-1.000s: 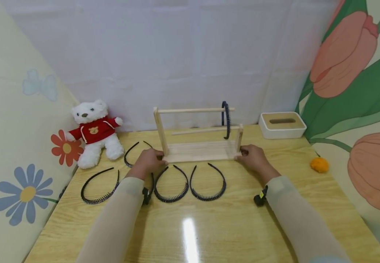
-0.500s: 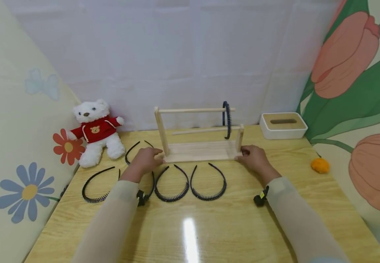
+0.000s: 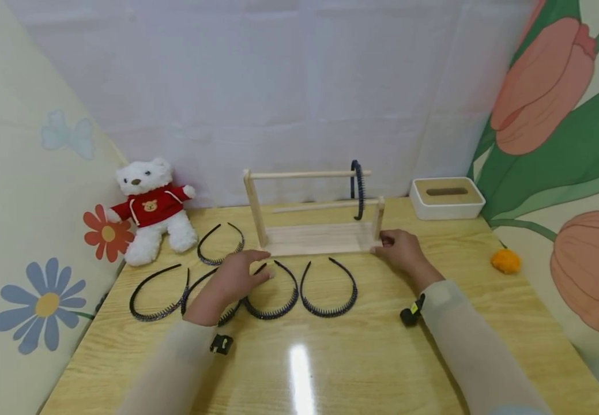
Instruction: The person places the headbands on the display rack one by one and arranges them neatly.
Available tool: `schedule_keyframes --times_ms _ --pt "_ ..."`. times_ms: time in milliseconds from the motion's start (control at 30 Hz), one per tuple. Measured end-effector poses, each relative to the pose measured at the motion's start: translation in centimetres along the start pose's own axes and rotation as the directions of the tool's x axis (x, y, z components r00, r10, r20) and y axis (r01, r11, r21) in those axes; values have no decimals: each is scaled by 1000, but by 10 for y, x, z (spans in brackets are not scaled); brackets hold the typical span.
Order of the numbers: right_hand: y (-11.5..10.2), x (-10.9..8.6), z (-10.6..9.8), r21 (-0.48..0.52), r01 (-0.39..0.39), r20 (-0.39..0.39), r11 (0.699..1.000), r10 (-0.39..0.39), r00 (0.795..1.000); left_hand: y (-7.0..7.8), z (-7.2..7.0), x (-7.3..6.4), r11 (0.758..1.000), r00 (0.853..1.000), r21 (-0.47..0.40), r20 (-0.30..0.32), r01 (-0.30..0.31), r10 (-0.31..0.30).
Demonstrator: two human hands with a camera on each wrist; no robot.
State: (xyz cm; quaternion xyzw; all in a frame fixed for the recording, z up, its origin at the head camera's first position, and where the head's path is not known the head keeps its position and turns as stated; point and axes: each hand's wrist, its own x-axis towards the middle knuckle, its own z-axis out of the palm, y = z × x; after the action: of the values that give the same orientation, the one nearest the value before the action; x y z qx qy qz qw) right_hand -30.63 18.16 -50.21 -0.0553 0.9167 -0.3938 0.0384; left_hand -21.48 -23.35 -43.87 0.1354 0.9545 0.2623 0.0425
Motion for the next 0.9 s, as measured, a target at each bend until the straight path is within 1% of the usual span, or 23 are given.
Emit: schedule_keyframes --times_ms 133,200,300,367,467,600,667,767,900 --pt "0 0 -1 -12 11 -16 1000 -11 1000 10 14 -10 998 998 -40 -13 -57 57" --pt "-1 -1 -2 -12 18 -26 1000 -18 1000 17 20 -13 995 997 -69 -8 -75 75" --pt "-3 -1 -2 -10 26 -29 1000 -27 999 28 30 -18 988 993 -97 -3 -118 118" --pt "-4 -1 -2 -11 28 -25 1000 -29 999 37 34 -19 983 988 -105 4 -153 154" --pt "-4 -1 -2 -12 32 -22 999 -32 999 49 40 -20 977 980 -82 19 -198 200" --pt "-2 0 -1 -24 41 -25 999 -42 999 63 46 -18 965 963 -42 57 -260 263" --pt "-1 0 0 -27 38 -25 999 -38 999 67 50 -16 956 952 -42 88 -292 295" --pt "-1 0 1 -27 31 -17 999 -31 999 70 57 -12 944 935 -40 133 -326 329" --pt "0 -1 1 -14 24 -11 1000 -24 1000 69 64 -7 937 919 -50 183 -346 349"
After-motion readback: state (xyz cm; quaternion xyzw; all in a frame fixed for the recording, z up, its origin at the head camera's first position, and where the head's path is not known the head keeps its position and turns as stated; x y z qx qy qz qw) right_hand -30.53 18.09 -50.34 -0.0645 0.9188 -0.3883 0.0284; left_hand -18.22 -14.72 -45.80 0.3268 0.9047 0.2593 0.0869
